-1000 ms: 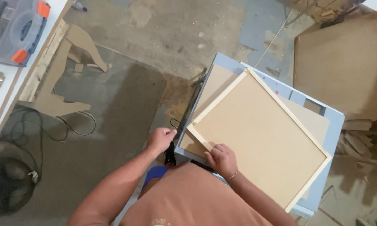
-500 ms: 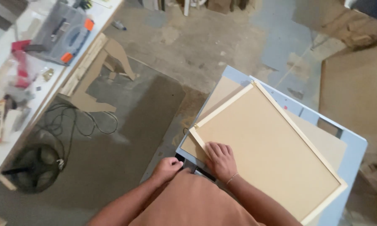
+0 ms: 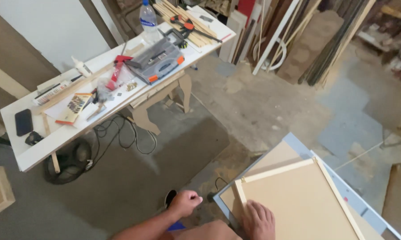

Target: Assembling wooden frames by attaching hardware components like metal clips.

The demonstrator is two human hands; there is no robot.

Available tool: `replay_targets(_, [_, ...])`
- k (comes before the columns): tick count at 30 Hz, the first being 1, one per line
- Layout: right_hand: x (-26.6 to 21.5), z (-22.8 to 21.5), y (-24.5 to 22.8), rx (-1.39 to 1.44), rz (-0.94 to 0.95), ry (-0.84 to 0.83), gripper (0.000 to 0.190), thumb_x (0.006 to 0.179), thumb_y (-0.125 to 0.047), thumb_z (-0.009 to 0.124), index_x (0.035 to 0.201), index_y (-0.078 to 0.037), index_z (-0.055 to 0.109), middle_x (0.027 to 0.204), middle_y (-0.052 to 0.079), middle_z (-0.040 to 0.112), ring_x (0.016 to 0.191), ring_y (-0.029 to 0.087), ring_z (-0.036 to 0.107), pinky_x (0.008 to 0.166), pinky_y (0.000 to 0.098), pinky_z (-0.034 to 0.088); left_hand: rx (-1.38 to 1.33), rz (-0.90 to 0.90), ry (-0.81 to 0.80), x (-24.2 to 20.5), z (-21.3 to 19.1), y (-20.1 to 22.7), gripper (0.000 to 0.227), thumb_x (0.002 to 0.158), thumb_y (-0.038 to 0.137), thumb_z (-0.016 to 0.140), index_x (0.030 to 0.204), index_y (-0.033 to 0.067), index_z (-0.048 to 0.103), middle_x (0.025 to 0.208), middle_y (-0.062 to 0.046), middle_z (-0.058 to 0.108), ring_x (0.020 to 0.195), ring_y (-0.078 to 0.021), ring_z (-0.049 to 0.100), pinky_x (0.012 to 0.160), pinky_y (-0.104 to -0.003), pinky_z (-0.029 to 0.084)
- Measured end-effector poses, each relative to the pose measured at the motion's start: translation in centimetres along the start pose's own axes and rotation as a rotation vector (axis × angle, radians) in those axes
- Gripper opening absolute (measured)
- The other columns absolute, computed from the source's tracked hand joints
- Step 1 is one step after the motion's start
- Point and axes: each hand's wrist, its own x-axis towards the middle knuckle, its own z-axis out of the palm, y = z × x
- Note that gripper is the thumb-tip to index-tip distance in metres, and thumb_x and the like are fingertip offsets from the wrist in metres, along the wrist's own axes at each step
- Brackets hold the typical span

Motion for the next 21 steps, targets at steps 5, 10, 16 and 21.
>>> replay_targets(5, [2.3,4.1,-0.7,-0.036,0.084,0.153,0.027,0.076,-0.043,0.066,0.101,-0.035,0.075,0.106,-0.008,0.073,0.095,0.02,0.07,0.084,0.0347,0.052,-0.003,-0.062,-0.005,4.0,-4.6,-3.3,0.04,0.091,0.05,0.065,0.063,0.0232,0.056,0.058,0.003,0.051,0.059,-0.0111,0.05,0.057,-0.04,0.03])
replay_targets(10, [10.3,5.2,-8.0,0.047,0.132,0.226,0.013,0.071,-0.032,0.075,0.083,-0.027,0.075,0.089,-0.008,0.073,0.086,0.02,0.068,0.084,0.0348,0.049,0.024,0.034,0.014,9.0,-10.7,-7.6,0.038,0.09,0.048,0.065,0.064,0.0213,0.057,0.06,-0.003,0.051,0.061,-0.0149,0.051,0.059,-0.043,0.032])
replay_targets(16, [16.8,16.2,-15.1,0.041,0.078,0.464,0.01,0.063,-0.036,0.065,0.057,-0.028,0.064,0.071,-0.01,0.067,0.067,0.017,0.061,0.067,0.0348,0.044,-0.025,0.041,0.009,14.3,-20.3,-11.9,0.036,0.091,0.048,0.068,0.066,0.0229,0.059,0.057,0.004,0.048,0.06,-0.0085,0.045,0.058,-0.037,0.034])
replay_targets(21, [23.4,17.6,-20.2,0.15,0.07,-0.083,0.015,0.084,-0.044,0.067,0.077,-0.033,0.073,0.095,-0.012,0.073,0.086,0.018,0.066,0.074,0.0352,0.049,-0.052,0.056,0.112,19.9,-28.9,-12.3,0.032,0.091,0.048,0.068,0.071,0.0223,0.066,0.061,0.004,0.059,0.061,-0.0092,0.054,0.06,-0.038,0.038])
